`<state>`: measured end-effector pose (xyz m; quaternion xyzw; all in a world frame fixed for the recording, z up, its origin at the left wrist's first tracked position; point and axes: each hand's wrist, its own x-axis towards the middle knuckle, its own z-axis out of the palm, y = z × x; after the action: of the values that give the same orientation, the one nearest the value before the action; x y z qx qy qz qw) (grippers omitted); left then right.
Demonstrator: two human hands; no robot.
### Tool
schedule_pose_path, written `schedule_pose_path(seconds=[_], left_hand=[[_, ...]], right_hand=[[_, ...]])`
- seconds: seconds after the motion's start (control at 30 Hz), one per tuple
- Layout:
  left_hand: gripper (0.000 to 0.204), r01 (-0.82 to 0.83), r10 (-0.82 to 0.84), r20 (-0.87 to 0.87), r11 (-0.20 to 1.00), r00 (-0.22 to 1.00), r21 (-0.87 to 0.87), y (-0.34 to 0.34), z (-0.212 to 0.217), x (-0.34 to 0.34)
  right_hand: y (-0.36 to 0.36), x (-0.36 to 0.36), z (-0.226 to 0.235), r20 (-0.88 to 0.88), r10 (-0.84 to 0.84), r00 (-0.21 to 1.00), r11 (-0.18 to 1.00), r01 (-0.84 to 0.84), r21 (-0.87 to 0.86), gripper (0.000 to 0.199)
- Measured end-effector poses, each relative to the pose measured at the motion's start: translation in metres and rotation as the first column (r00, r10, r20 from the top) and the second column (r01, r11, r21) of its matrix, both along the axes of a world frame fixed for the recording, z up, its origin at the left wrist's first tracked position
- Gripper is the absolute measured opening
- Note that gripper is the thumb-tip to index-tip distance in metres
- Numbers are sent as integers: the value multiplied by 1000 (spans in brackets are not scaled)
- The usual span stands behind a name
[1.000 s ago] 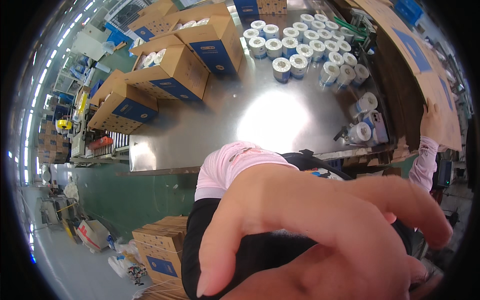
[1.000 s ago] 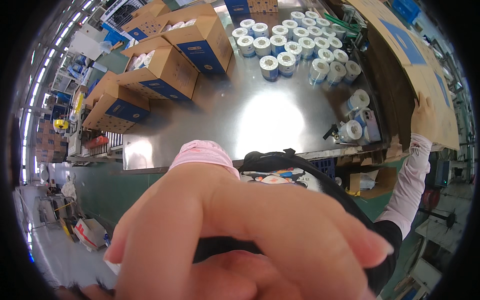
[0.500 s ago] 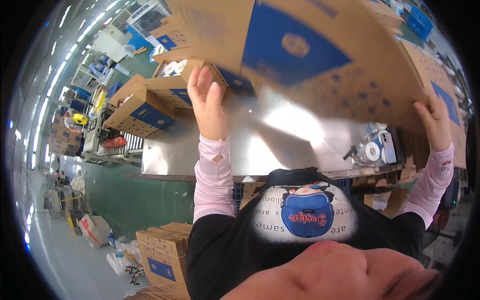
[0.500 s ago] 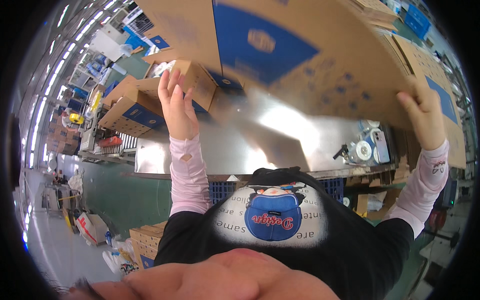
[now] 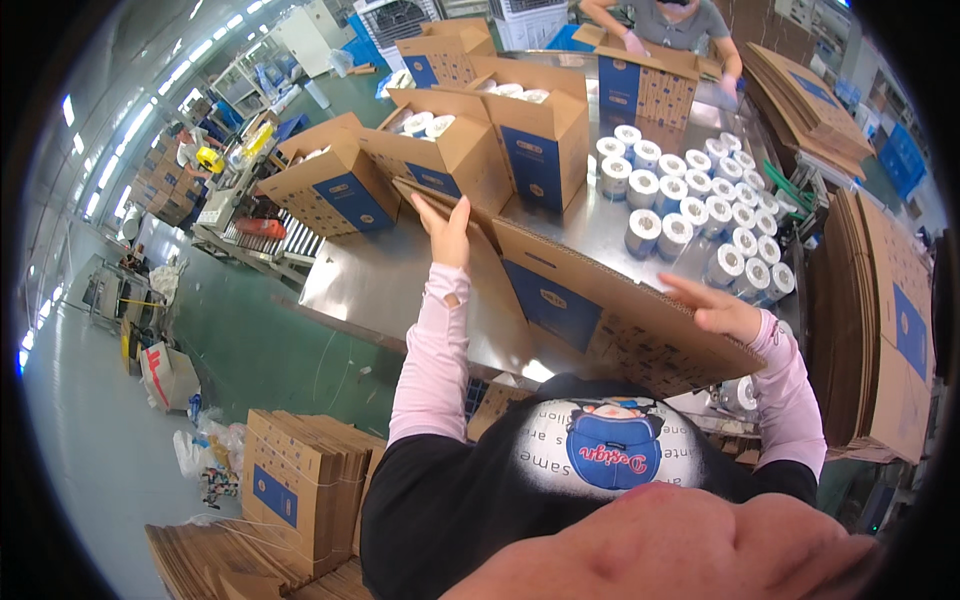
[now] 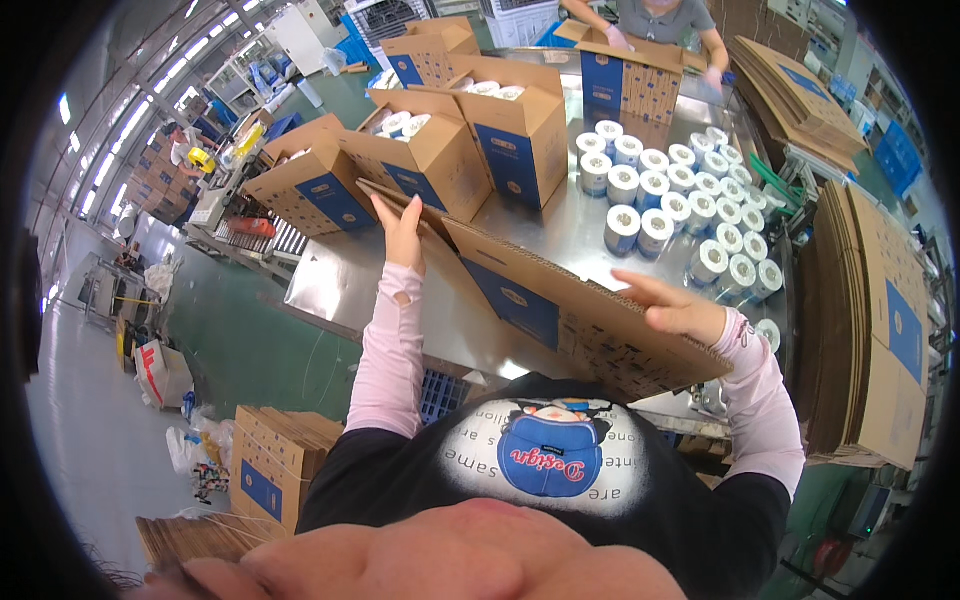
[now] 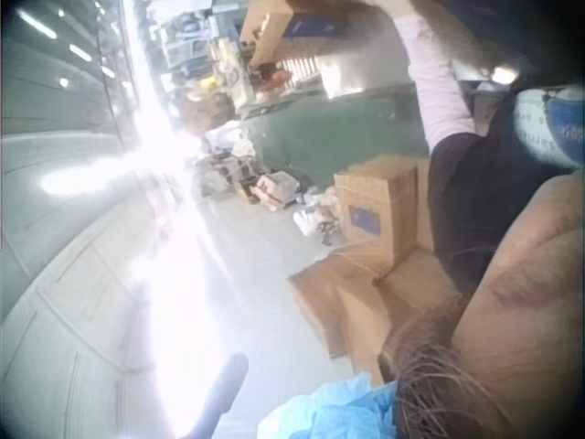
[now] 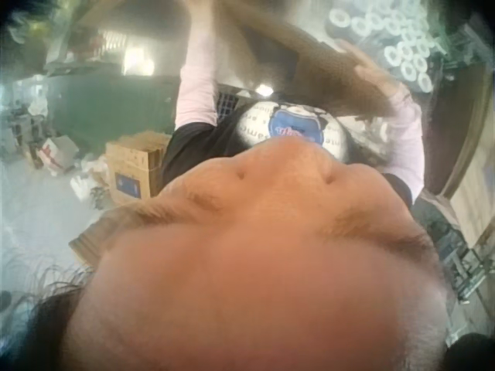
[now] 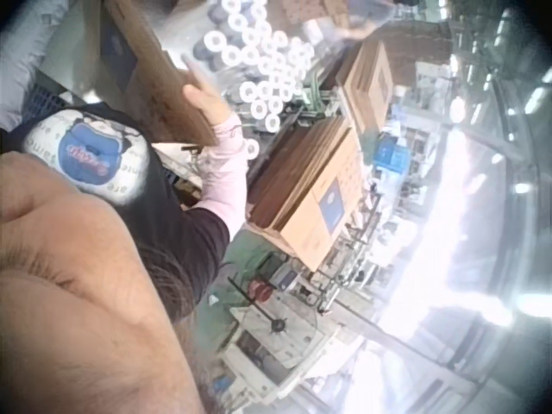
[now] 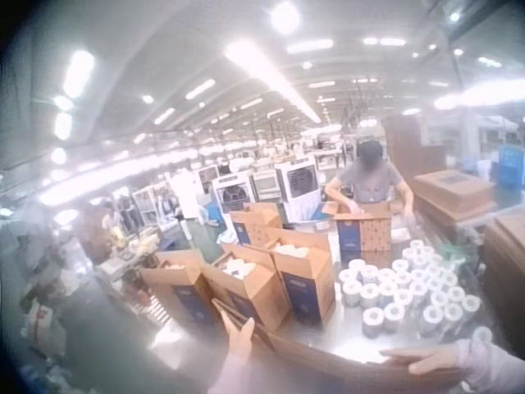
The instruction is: The person picks up wrapped rolls from a table and places them into cardboard boxes, then picks up and unfolds flat boxes to prepare for more items.
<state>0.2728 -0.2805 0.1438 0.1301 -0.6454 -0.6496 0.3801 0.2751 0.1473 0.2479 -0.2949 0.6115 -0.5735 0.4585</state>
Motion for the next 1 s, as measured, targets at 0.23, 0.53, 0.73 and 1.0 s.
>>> schedule_pose_path(seconds=[0.23,0.53,0.73,1.0], left_hand=[[99,85,-95,76,988,993,125,-14,22,36],[91,887,-671,644,461,367,-25,-41,110,24],[73,942,-36,943,-43,331,-332,58,140,-12],[76,961,-130,973,-175,193,-214,124,124,45]], right_hand=[[-11,37,39,-868,435,239,878,99,467,46],[34,-50,35,-792,-248,558,699,670,252,31],[-32,-87,-29,-920,283,272,433,819,376,32],[-16,-66,-86,-802,325,502,377,708,597,28]])
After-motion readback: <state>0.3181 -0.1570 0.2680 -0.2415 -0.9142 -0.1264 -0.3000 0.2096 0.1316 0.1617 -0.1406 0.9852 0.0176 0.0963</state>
